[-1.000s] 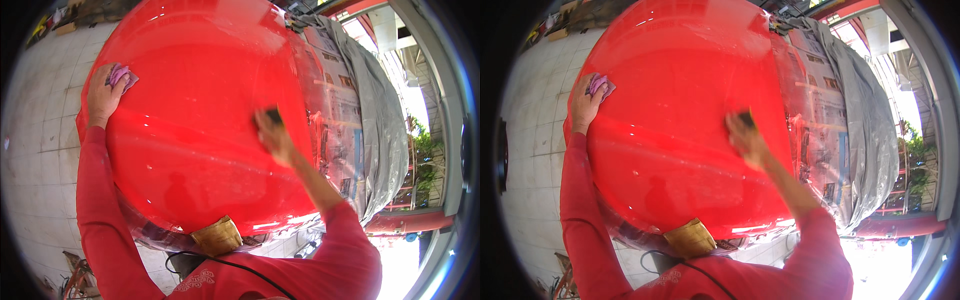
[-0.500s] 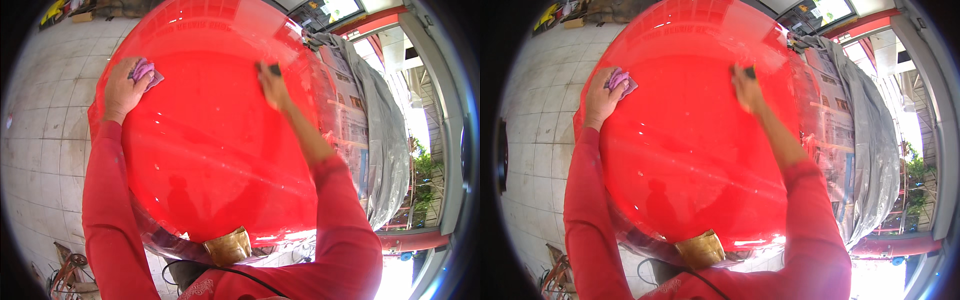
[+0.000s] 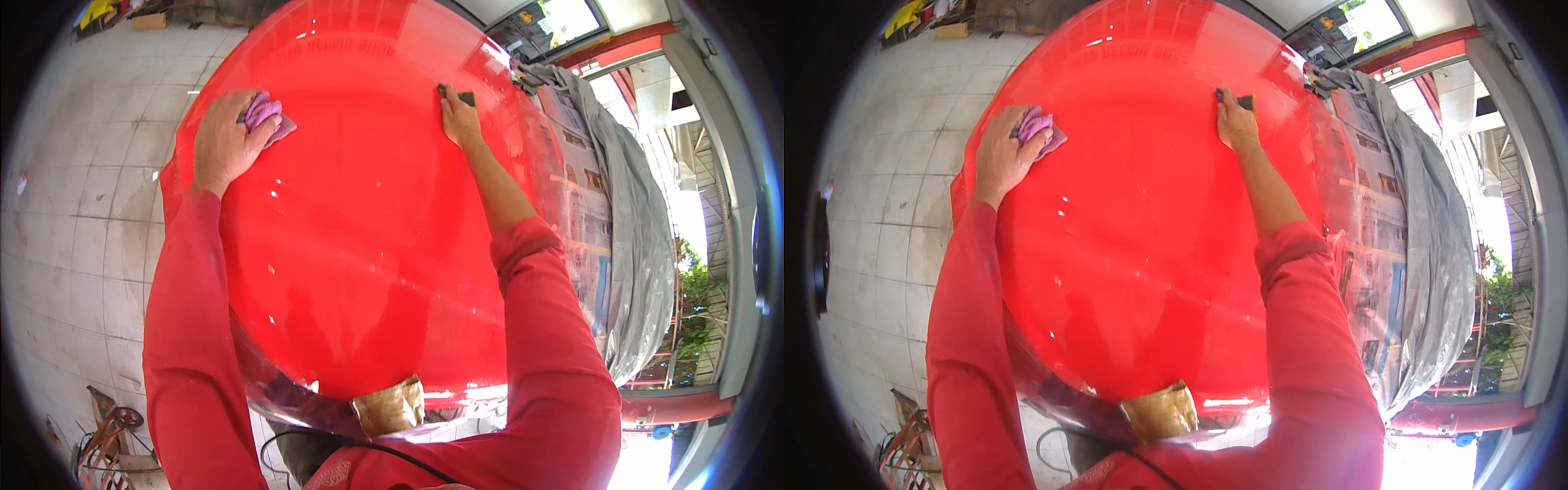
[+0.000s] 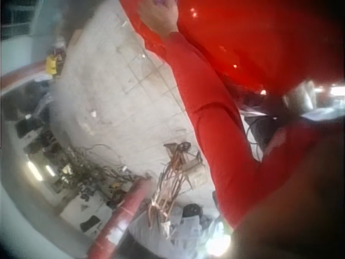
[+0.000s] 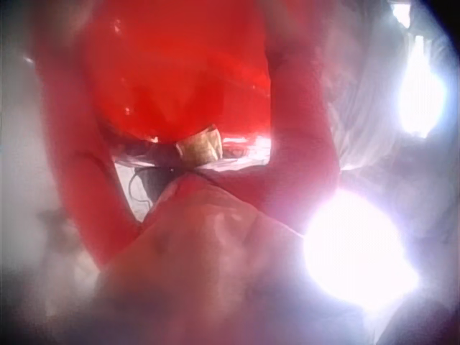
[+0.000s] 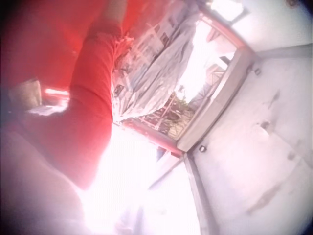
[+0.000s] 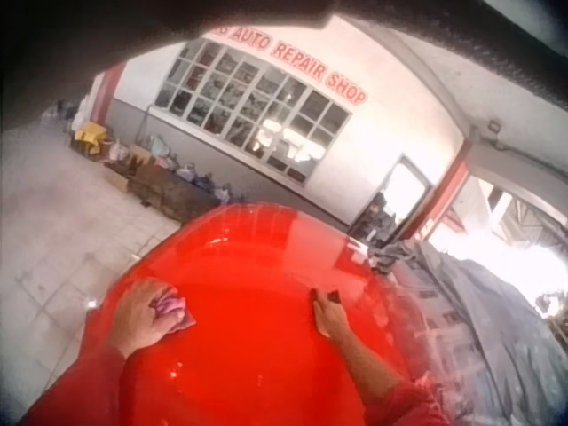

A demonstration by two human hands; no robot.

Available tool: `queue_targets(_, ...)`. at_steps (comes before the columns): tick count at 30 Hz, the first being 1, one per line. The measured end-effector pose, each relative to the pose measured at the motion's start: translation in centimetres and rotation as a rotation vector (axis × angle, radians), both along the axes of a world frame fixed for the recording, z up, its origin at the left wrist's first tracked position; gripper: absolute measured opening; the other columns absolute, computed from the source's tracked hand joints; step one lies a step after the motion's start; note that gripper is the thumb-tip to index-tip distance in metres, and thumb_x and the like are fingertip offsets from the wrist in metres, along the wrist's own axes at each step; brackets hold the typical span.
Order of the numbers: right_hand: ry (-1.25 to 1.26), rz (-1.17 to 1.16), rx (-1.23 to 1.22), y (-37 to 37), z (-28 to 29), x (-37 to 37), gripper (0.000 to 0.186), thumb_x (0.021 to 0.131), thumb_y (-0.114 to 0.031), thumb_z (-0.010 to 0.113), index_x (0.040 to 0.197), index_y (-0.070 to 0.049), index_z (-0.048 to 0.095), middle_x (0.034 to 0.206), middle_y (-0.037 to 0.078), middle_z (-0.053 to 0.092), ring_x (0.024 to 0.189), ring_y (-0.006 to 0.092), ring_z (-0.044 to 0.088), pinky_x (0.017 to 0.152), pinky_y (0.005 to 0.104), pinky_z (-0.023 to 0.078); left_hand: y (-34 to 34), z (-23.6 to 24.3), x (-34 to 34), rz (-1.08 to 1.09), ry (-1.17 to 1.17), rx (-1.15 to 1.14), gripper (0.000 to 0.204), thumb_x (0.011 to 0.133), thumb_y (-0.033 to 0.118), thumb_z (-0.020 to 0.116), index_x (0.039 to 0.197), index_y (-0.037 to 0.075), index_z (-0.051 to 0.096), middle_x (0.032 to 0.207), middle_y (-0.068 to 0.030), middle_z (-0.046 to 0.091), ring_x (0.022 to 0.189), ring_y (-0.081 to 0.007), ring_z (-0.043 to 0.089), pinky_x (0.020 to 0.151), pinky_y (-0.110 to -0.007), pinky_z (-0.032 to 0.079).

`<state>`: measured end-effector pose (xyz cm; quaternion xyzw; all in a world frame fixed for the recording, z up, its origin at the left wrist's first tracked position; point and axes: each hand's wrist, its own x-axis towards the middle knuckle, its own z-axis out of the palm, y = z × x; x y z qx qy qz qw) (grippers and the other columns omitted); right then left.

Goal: The person sands the surface of a red car hood using a sanding block and a cloth. They repeatedly rub the hood, dip the sanding block into a bucket of water, and wipe the surface with a cloth.

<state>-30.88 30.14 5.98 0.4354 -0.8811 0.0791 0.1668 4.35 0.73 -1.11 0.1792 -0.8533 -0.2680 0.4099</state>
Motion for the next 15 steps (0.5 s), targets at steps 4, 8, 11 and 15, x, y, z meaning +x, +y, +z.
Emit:
queue_targets(4, -0.957, 0.016, -0.486, 2.5, -1.6, 12.4, 0.028, 0.106, -0.028, 0.063, 0.126, -0.009, 0.065, 0.114, 0.009, 0.074, 0.097, 0.0257, 0.069, 0.075, 0.0379, 0.054, -3.8, -0.6, 3.7, -0.184, -0.055, 0.177, 0.057, 0.086, 0.029, 0.084, 0.135, 0.009, 0.062, 0.135, -0.0113, 0.064, 0.127, -0.0333, 0.061, 0.108, -0.041, 0.049)
queue_targets(8, -0.541, 0.203, -0.185, 10.8, 0.5, 23.1, 0.021, 0.104, -0.032, 0.072, 0.114, -0.016, 0.066, 0.109, -0.003, 0.071, 0.087, 0.0063, 0.061, 0.066, 0.0214, 0.044, -5.2, -0.4, 5.1, -0.225, -0.092, 0.146, 0.067, 0.087, 0.032, 0.084, 0.146, 0.016, 0.057, 0.145, -0.0099, 0.059, 0.135, -0.0324, 0.057, 0.113, -0.042, 0.048)
queue_targets(11, -1.493, -0.266, -0.646, 7.5, 1.1, 20.3, 0.021, 0.106, -0.027, 0.067, 0.122, -0.013, 0.065, 0.12, 0.002, 0.071, 0.097, 0.0102, 0.064, 0.074, 0.0228, 0.049, -4.6, -1.3, 4.3, -0.163, -0.095, 0.066, 0.068, 0.086, 0.036, 0.085, 0.146, 0.017, 0.057, 0.143, -0.0079, 0.061, 0.131, -0.0326, 0.06, 0.109, -0.044, 0.051)
queue_targets(15, -0.213, 0.199, 0.048, -0.1, 0.6, 0.3, 0.049, 0.109, -0.012, 0.048, 0.158, -0.005, 0.046, 0.106, 0.024, 0.072, 0.094, 0.0261, 0.071, 0.082, 0.041, 0.055, -3.4, -1.4, 3.1, -0.201, 0.009, 0.065, 0.068, 0.086, 0.042, 0.084, 0.144, 0.017, 0.059, 0.14, -0.0061, 0.064, 0.129, -0.0303, 0.062, 0.107, -0.042, 0.052)
